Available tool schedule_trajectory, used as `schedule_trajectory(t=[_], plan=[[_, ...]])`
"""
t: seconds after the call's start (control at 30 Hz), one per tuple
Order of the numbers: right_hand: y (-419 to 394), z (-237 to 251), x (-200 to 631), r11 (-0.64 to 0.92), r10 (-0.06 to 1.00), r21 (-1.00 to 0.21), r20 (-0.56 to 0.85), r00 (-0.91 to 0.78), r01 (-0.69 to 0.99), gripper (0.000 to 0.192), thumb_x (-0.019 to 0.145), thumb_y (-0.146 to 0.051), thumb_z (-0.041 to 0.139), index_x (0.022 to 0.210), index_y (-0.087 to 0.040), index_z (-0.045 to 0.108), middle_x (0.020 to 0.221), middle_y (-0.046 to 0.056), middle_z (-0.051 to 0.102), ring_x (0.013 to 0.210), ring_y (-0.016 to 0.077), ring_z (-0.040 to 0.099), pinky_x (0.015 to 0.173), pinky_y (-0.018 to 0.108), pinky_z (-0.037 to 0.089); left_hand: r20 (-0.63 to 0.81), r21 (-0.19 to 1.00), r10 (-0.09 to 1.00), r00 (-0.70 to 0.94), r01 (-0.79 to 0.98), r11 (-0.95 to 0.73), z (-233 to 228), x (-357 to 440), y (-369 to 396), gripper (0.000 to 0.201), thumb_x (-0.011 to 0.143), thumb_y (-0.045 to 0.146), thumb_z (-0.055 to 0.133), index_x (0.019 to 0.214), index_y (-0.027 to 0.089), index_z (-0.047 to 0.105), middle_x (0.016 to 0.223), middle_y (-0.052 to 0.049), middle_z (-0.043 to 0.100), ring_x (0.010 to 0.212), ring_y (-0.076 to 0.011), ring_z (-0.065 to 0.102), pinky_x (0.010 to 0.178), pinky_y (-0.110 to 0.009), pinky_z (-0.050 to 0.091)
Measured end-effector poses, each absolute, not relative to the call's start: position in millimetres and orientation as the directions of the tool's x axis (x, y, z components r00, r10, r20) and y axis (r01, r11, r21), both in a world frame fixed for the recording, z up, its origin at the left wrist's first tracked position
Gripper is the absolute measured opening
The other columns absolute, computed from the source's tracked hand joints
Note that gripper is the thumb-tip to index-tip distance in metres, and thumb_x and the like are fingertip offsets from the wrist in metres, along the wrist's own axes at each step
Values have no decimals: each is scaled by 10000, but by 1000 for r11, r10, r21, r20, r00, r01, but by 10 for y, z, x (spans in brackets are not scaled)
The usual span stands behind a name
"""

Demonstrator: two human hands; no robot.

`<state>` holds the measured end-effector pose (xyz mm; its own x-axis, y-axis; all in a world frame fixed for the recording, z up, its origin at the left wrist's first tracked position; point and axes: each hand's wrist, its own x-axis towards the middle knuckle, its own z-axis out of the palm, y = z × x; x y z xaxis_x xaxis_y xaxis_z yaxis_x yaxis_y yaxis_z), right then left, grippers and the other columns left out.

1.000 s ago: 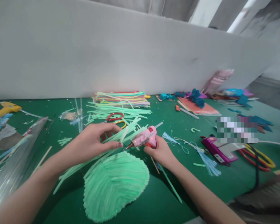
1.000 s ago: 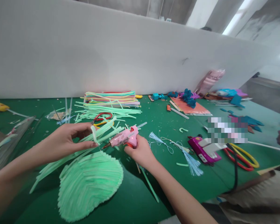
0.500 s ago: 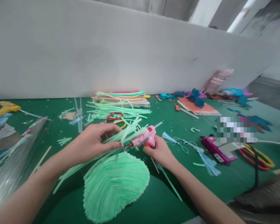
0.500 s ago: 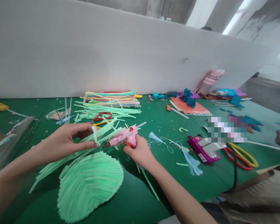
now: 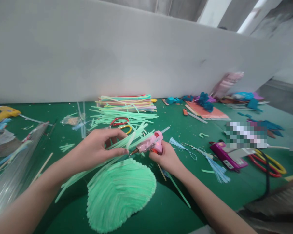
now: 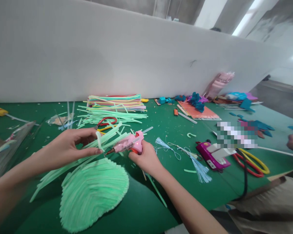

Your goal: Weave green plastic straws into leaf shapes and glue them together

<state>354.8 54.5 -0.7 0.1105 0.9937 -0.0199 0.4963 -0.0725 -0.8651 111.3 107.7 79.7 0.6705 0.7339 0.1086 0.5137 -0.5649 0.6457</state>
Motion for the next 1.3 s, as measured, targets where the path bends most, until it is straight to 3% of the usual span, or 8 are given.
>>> schedule_trajectory(t=[0.53,0.67,0.83,1.0,1.07,1.13,1.2,1.3], plan=[[555,-10,3581,-74,993,-835,-14,115,545,138,611,-283,549,690,-201,472,591,-50,477,524,103,394,483,233,301,86,654,737,670,520,-549,800,1089,1068,272,816,483,656,939,241,637,778,46,562,675,-126,462,594,-266,357],[611,48,3777,-120,988,-684,-14,151,719,176,679,-346,588,734,-188,536,620,-25,542,530,120,458,482,231,316,75,673,746,662,519,-528,796,1053,1089,278,816,491,655,970,262,629,814,51,593,693,-123,490,620,-264,382],[794,-24,4222,-313,921,-436,79,382,844,290,761,-424,584,825,-143,619,730,81,637,636,197,566,560,278,380,71,682,756,651,521,-512,767,1056,1123,272,821,494,648,965,265,629,835,53,603,707,-121,501,642,-263,399],[782,-48,4347,-397,851,-312,228,473,863,345,779,-380,648,935,-73,638,992,239,614,1013,362,540,777,404,425,71,678,761,645,528,-511,762,1063,1134,272,825,499,639,967,267,629,822,54,602,696,-123,495,628,-261,387],[679,73,4205,-328,808,-341,381,449,881,415,801,-442,657,999,-77,636,1103,253,570,1094,386,498,831,453,423,64,670,764,642,540,-510,756,1066,1140,278,828,506,630,969,267,632,817,51,606,689,-127,494,618,-263,381],[559,249,3970,-48,797,-515,496,344,856,419,833,-489,640,1051,-132,633,1069,172,593,1012,301,551,822,410,452,56,660,765,642,551,-511,744,1077,1146,292,824,521,626,964,265,635,810,50,610,682,-131,492,606,-264,375],[468,426,3698,261,895,-734,428,129,627,467,829,-521,653,1155,-192,589,965,76,628,800,195,593,709,326,489,58,649,760,647,554,-521,729,1098,1150,305,818,532,628,957,261,638,807,50,614,680,-133,494,602,-265,372],[457,593,3369,391,919,-845,381,-103,364,539,763,-465,757,1207,-226,566,836,1,643,677,133,577,620,253,484,70,640,751,656,548,-538,708,1131,1144,294,819,514,635,973,264,646,822,49,626,704,-138,508,626,-268,375]])
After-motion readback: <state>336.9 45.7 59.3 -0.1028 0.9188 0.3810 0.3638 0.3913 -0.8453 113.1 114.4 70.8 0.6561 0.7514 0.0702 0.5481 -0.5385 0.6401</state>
